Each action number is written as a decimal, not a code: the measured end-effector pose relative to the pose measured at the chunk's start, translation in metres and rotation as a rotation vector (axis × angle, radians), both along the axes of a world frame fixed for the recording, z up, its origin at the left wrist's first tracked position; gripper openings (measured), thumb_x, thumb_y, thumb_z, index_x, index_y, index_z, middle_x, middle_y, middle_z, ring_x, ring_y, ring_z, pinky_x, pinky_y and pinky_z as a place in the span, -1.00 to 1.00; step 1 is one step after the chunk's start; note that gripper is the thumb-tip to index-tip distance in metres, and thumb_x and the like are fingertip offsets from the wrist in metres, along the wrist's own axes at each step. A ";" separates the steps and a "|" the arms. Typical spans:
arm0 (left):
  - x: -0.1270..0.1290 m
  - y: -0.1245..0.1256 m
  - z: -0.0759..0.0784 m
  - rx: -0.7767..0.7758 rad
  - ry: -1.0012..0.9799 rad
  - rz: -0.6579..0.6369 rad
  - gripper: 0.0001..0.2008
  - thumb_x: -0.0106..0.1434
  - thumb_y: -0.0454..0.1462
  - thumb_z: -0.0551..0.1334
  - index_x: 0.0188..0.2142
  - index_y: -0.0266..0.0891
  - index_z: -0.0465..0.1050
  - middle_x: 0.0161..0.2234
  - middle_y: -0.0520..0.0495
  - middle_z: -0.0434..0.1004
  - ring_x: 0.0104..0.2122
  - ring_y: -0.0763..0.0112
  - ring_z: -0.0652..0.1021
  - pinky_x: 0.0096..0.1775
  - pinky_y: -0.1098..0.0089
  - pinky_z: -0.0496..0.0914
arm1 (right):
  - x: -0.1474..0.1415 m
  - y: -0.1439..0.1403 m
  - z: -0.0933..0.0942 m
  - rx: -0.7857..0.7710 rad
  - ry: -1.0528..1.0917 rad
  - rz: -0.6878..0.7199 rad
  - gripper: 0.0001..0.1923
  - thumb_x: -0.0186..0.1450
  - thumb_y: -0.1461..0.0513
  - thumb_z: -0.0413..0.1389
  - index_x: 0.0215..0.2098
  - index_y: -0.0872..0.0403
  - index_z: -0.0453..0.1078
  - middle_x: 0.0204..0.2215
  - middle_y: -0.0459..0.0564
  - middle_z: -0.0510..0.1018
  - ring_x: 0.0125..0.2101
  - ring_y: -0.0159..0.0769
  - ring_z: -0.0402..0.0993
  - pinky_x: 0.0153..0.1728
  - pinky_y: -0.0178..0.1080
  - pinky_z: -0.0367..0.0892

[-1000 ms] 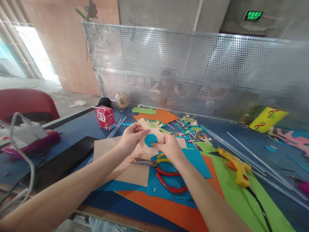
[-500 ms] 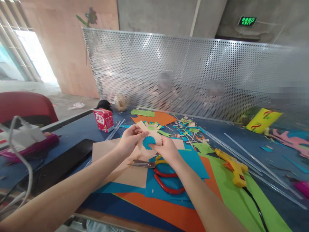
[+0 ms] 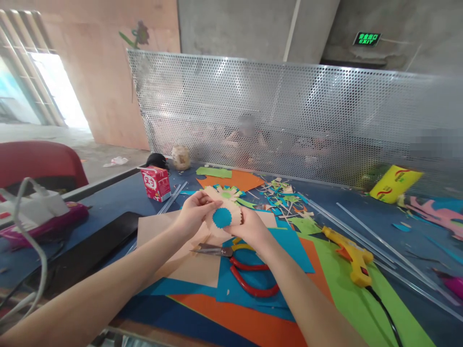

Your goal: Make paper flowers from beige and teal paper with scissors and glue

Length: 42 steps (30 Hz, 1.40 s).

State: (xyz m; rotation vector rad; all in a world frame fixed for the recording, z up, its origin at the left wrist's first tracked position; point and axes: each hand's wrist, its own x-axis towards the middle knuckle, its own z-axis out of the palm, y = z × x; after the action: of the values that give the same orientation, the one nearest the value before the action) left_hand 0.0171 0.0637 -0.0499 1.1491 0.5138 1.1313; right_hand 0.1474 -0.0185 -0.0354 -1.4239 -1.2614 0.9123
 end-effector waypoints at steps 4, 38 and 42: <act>0.000 -0.005 0.005 -0.012 0.018 -0.072 -0.66 -0.16 -0.29 0.44 -0.41 -0.29 0.36 -0.51 0.04 0.48 -0.51 0.52 0.50 -0.45 0.51 0.35 | 0.003 0.000 0.000 0.098 -0.057 -0.067 -0.70 0.01 0.08 0.21 -0.36 0.08 0.41 -0.47 -0.09 0.52 -0.44 -0.29 0.42 -0.44 -0.28 0.28; -0.030 0.005 0.022 1.283 0.719 0.768 -0.72 0.24 -0.30 0.12 -0.11 0.03 0.49 0.11 -0.10 0.28 0.04 0.09 0.26 0.02 0.05 0.11 | 0.009 0.004 -0.005 0.133 0.089 -0.064 -0.71 -0.05 0.07 0.25 -0.43 0.08 0.43 -0.52 -0.07 0.55 -0.49 -0.26 0.45 -0.40 -0.20 0.33; -0.024 0.008 0.021 1.082 0.672 0.524 -0.76 0.23 -0.29 0.10 -0.23 -0.07 0.55 -0.15 -0.11 0.52 -0.13 0.18 0.43 -0.06 0.16 0.21 | 0.014 0.005 -0.005 0.107 0.067 -0.048 -0.69 -0.05 0.06 0.25 -0.41 0.09 0.45 -0.52 -0.06 0.56 -0.49 -0.26 0.46 -0.41 -0.20 0.34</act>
State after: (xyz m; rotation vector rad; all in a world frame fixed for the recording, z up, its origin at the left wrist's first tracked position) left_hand -0.0070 0.0720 -0.0292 2.4834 0.7657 1.5156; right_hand 0.1609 -0.0134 -0.0401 -1.3237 -1.2031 0.8406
